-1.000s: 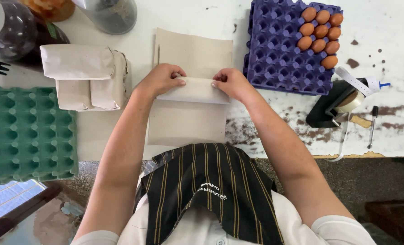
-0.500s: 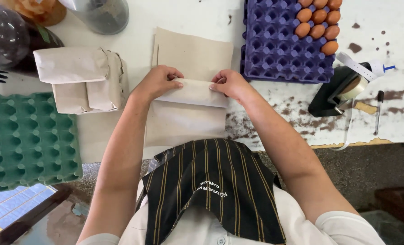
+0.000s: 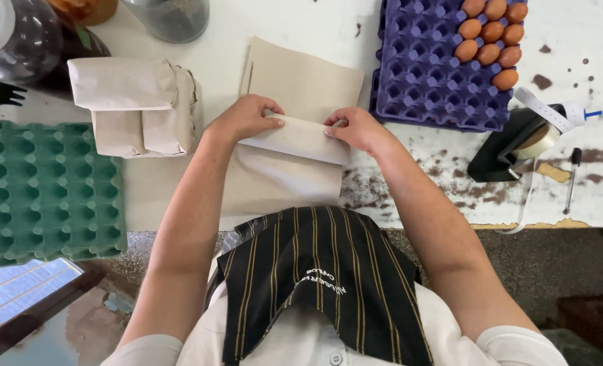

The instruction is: Wrapping individual eggs in paper sheets at a grocery store counter and moving between store sections.

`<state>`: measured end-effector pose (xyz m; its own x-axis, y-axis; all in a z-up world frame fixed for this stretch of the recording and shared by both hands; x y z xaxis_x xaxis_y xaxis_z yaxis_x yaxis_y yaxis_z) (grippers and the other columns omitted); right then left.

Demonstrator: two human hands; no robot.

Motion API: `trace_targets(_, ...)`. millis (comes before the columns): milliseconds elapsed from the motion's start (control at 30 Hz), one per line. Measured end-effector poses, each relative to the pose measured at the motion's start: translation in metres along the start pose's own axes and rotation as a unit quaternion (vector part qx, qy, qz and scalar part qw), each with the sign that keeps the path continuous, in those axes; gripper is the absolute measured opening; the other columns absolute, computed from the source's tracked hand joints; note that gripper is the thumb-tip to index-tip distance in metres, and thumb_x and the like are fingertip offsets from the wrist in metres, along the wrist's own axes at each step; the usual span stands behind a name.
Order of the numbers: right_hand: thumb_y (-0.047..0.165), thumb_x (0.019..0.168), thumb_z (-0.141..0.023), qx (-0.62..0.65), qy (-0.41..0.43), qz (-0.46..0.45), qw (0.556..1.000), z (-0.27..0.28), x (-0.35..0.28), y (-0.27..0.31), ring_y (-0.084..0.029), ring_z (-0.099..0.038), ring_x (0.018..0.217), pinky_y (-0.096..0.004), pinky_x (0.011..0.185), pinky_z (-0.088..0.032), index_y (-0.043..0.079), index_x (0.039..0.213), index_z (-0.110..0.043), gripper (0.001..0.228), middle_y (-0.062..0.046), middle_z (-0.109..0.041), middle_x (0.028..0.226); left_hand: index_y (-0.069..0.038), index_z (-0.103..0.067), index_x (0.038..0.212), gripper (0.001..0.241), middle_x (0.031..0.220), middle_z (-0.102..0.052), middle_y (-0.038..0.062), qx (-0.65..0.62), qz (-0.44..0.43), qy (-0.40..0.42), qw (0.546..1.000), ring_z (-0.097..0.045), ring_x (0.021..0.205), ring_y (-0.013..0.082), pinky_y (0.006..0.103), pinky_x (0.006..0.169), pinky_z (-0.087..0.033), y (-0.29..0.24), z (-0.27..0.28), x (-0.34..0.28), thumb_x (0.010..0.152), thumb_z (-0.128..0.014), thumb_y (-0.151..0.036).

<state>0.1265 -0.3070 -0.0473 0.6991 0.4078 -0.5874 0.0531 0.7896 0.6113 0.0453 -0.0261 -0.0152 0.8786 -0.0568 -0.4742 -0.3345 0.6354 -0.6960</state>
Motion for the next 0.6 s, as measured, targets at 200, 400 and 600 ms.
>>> trace_targets(200, 0.037, 0.1, -0.09, -0.028, 0.001, 0.008, 1.0, 0.0, -0.009, 0.004, -0.021, -0.08, 0.099, -0.034, 0.08, -0.063, 0.025, 0.127, -0.092, 0.029, -0.002, -0.083, 0.101, -0.021, -0.093, 0.131, 0.037, 0.13, -0.087, 0.024, 0.046, 0.007, 0.01, 0.999, -0.082, 0.123, 0.0453, 0.0564, 0.103, -0.065, -0.028, 0.011, -0.013, 0.101, -0.084, -0.041)
trace_targets(400, 0.033, 0.1, -0.093, -0.059, -0.009, -0.004, 0.998, 0.01, -0.02, 0.034, -0.028, -0.079, 0.122, -0.041, 0.103, -0.063, 0.021, 0.135, -0.087, 0.037, -0.009, -0.078, 0.131, -0.022, -0.092, 0.121, 0.022, 0.123, -0.076, 0.011, 0.224, -0.108, -0.116, 0.962, -0.072, 0.121, 0.0409, 0.0598, 0.101, -0.057, -0.031, 0.005, 0.074, 0.108, -0.08, -0.035)
trace_targets(600, 0.027, 0.093, -0.1, -0.124, -0.058, 0.063, 0.989, 0.014, -0.015, 0.045, -0.042, -0.055, 0.142, -0.05, 0.126, -0.046, 0.018, 0.158, -0.071, 0.072, -0.015, -0.055, 0.152, -0.012, -0.075, 0.121, 0.032, 0.124, -0.069, 0.009, 0.382, -0.156, -0.146, 0.899, -0.06, 0.13, 0.0381, 0.0688, 0.132, -0.02, -0.053, -0.023, 0.14, 0.089, -0.077, -0.008)
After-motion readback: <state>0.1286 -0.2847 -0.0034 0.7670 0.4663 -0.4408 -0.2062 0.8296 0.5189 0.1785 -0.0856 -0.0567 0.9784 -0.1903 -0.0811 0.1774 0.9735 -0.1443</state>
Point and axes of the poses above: each hand's wrist, its own x-axis towards the middle knuckle, its own z-axis out of the back of the hand, y = z × x, the point moved 10 cm from there along x, towards the middle knuckle
